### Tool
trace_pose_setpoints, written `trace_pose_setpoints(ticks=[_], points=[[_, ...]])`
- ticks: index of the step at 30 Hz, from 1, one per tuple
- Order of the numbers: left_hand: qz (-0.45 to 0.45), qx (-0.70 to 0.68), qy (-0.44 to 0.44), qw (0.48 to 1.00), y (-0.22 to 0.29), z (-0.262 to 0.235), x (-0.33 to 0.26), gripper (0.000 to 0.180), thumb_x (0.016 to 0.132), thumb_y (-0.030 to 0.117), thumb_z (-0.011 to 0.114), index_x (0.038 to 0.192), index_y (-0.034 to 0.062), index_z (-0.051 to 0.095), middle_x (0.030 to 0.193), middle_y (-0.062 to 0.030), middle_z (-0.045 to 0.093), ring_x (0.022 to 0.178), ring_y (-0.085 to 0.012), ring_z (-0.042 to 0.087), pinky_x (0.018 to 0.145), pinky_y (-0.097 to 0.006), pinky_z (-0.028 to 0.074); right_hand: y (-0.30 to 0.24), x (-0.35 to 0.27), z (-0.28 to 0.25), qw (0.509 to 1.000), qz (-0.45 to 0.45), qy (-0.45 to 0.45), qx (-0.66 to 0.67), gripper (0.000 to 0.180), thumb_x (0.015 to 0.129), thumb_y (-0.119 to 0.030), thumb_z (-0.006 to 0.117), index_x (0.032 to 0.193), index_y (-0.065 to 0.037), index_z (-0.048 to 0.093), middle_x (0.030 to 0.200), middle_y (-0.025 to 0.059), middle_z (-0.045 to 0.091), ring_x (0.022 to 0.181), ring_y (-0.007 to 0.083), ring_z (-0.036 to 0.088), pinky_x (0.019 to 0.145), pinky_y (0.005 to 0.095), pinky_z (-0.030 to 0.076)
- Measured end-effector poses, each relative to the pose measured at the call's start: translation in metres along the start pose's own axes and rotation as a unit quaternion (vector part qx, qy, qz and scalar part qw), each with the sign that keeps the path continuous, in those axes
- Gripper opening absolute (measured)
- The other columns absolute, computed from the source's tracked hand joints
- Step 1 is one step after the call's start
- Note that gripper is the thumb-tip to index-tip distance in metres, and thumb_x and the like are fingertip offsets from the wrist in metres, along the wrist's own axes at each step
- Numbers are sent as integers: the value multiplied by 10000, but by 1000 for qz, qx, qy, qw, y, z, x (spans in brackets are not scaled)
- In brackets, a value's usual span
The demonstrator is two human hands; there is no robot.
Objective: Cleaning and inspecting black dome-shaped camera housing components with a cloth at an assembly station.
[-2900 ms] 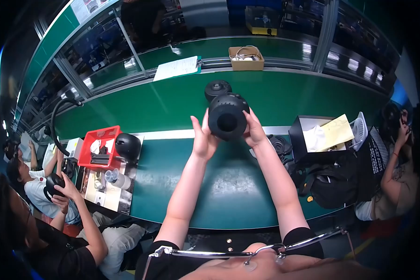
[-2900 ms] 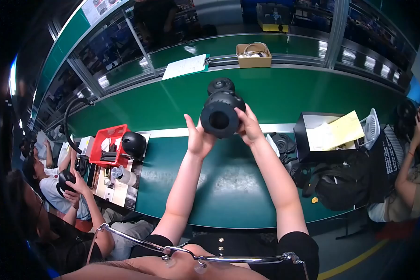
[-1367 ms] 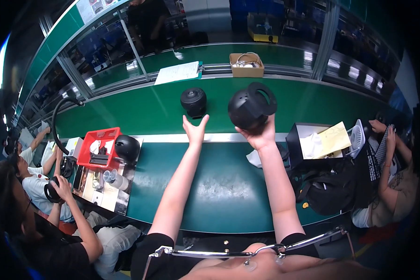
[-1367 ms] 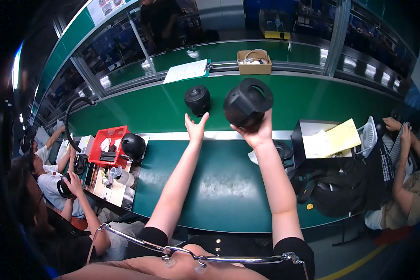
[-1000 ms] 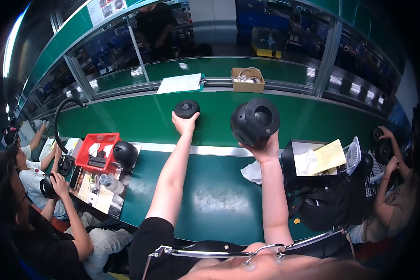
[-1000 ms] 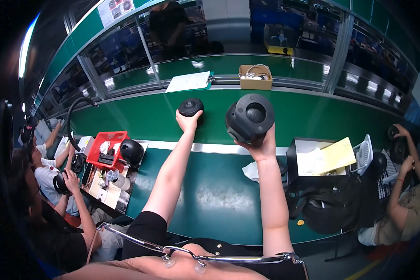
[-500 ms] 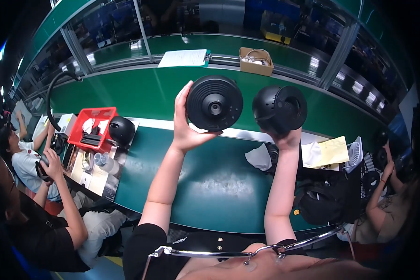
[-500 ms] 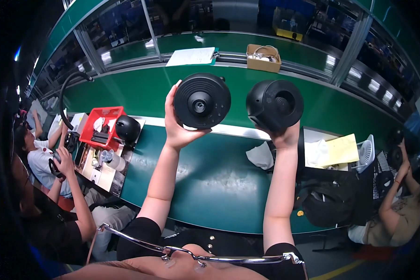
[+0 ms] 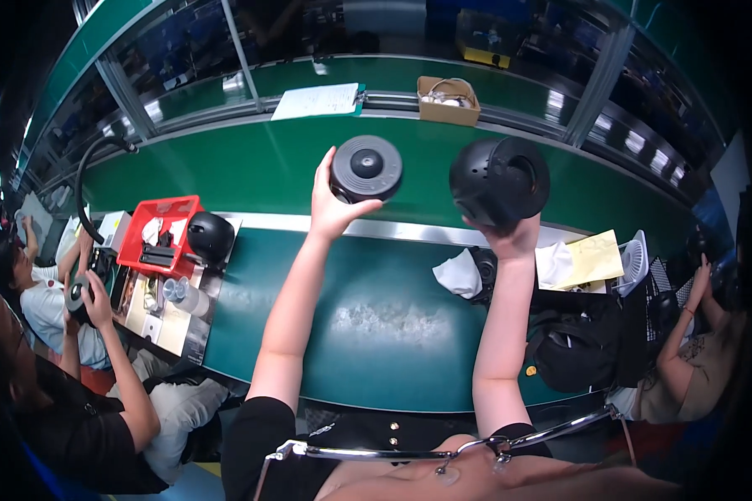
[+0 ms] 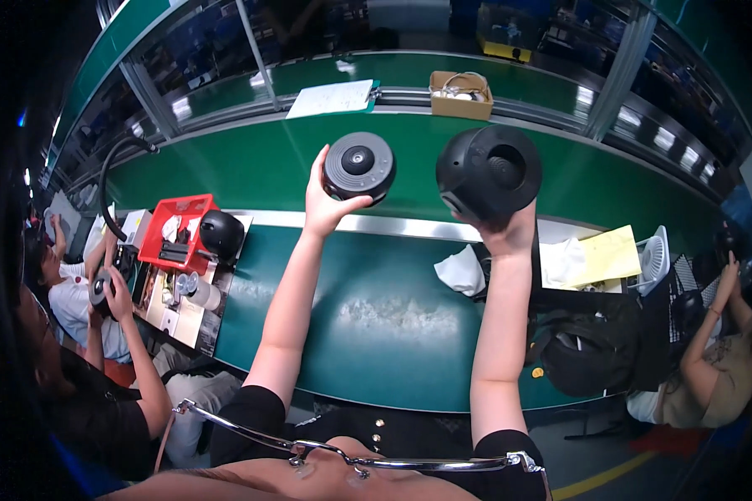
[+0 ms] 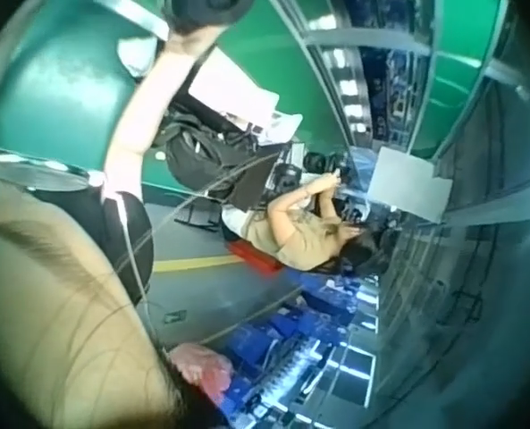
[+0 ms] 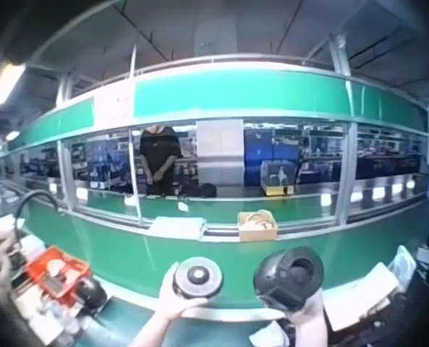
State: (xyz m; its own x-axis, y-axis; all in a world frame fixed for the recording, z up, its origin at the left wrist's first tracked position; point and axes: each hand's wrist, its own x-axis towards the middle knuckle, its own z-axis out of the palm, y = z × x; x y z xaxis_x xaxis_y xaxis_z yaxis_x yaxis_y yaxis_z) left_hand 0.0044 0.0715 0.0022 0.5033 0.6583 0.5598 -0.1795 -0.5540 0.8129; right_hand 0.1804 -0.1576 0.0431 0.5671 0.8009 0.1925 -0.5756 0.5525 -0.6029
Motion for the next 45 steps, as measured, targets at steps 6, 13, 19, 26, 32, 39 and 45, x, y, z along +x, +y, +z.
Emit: trace_pose_setpoints(ticks=[6,13,19,26,32,39,45], points=[[-105,160,174,966,-90,17,31,1060,491,328,850,1296,-37,265,1255,-205,358,1157,-318,403,978,-374,349,4,-3,5,999,3,35,17,568,850,-524,413,1270,-141,402,1247,152,453,1048,418,513,672,550,543],[-157,230,166,946,-98,1,26,1187,533,393,824,1364,-53,102,1349,-271,240,1247,-362,301,1016,-387,305,19,-2,16,998,31,49,-11,597,846,-567,389,1263,-142,414,1235,134,471,1071,364,515,698,552,531],[75,18,13,997,-38,25,-44,673,725,250,701,1273,23,382,1268,-139,400,1158,-274,413,942,-356,353,49,10,9,987,93,79,-107,662,823,-655,325,1279,-183,412,1255,107,467,1110,341,490,750,566,481],[-84,-143,31,986,11,53,-105,878,607,181,817,1303,29,303,1234,-94,385,1149,-207,421,873,-329,435,104,5,-1,928,193,86,-308,654,818,-583,476,1280,-130,383,1103,91,536,935,261,578,696,453,508],[18,-22,89,996,-13,6,-129,671,595,113,802,1173,9,478,1316,-157,343,1180,-279,428,931,-368,421,52,-30,-35,601,-14,-34,-799,582,686,-427,696,1089,-19,591,1112,191,575,1036,312,547,889,365,425],[124,106,-13,987,-14,-4,-128,565,531,113,783,1056,71,580,1346,-219,324,1235,-379,354,990,-430,346,45,-64,-64,426,4,-105,-899,318,642,-205,720,946,-120,676,1249,85,509,1271,352,302,1047,506,207],[107,106,-38,988,-12,-3,-129,567,547,123,777,1070,74,565,1334,-219,340,1234,-381,351,981,-437,357,73,-57,-39,743,-169,93,-641,213,786,-33,570,989,8,619,860,154,660,782,209,657,688,266,486]])
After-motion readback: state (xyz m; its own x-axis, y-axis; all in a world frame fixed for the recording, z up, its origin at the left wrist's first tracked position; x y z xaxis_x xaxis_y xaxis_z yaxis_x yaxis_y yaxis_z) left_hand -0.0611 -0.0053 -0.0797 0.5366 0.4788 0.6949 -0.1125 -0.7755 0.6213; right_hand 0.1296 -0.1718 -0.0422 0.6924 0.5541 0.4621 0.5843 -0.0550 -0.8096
